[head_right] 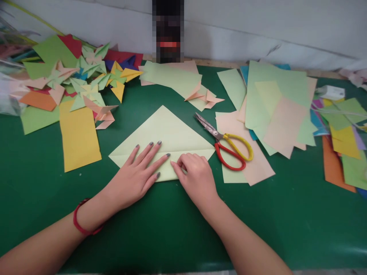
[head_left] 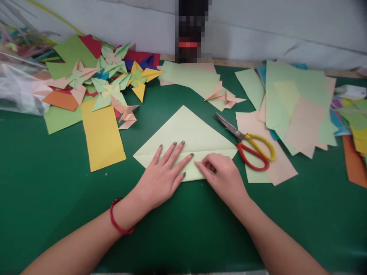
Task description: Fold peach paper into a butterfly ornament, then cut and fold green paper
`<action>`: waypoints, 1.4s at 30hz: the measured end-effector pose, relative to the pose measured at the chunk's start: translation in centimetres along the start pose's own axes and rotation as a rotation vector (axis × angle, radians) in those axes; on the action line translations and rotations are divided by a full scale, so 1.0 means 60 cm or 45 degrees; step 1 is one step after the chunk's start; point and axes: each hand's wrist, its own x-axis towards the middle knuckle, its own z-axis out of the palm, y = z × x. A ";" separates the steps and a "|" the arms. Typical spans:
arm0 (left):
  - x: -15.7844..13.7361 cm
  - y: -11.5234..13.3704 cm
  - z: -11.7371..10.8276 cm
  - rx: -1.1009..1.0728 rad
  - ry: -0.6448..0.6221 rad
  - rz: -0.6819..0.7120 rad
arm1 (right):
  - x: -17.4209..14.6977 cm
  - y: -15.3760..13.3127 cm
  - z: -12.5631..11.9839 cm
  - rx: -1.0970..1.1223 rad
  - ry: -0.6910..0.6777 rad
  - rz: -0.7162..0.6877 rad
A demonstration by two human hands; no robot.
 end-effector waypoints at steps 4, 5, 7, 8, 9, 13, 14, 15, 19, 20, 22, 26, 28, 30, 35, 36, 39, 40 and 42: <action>0.000 -0.001 -0.001 -0.013 -0.007 0.013 | -0.002 -0.001 -0.001 0.006 0.008 -0.008; 0.001 -0.002 0.000 -0.013 -0.006 0.013 | -0.002 -0.001 -0.001 0.006 0.008 -0.007; 0.001 -0.003 0.000 -0.010 -0.003 0.011 | -0.002 -0.002 0.000 0.003 0.006 -0.004; 0.001 -0.003 0.001 -0.008 -0.003 0.010 | -0.001 -0.001 0.000 0.000 0.006 -0.004; 0.001 -0.002 0.001 -0.004 -0.003 0.007 | -0.001 -0.001 0.000 -0.001 0.007 -0.005; 0.001 -0.001 0.001 0.010 -0.008 -0.004 | -0.001 -0.001 0.000 0.002 0.011 -0.003; 0.001 -0.001 0.001 0.011 -0.009 -0.007 | -0.001 -0.001 0.000 0.001 0.011 -0.003; 0.001 0.000 0.001 0.012 -0.010 -0.008 | -0.001 -0.001 0.000 -0.002 0.013 -0.003; 0.001 0.002 0.001 0.014 -0.009 -0.010 | -0.002 -0.002 -0.001 -0.012 0.009 -0.003; 0.001 0.002 0.001 0.012 -0.004 -0.010 | -0.002 -0.003 -0.001 -0.014 0.009 -0.004; 0.001 0.001 0.001 0.002 0.010 -0.006 | -0.002 -0.003 -0.001 -0.022 0.011 -0.007; 0.001 0.000 0.000 -0.018 0.025 0.005 | -0.001 -0.003 -0.001 -0.034 0.020 -0.014; 0.001 0.000 0.000 -0.021 0.024 0.005 | 0.000 -0.003 -0.001 -0.037 0.020 -0.014; 0.001 -0.001 -0.001 -0.023 0.021 0.005 | 0.000 -0.003 0.000 -0.039 0.021 -0.015; 0.001 -0.001 0.000 -0.019 0.015 0.005 | 0.000 -0.003 0.000 -0.031 0.028 -0.019; 0.001 0.000 0.000 -0.018 0.013 0.004 | 0.000 -0.003 0.000 -0.028 0.027 -0.017; 0.001 0.000 0.000 -0.023 0.013 -0.001 | -0.001 -0.002 0.000 -0.016 0.027 -0.011; 0.001 0.000 0.000 -0.027 0.013 -0.003 | -0.001 -0.003 0.000 -0.014 0.029 -0.009; 0.001 0.000 0.000 -0.031 0.011 -0.004 | -0.001 -0.003 0.000 -0.017 0.032 -0.005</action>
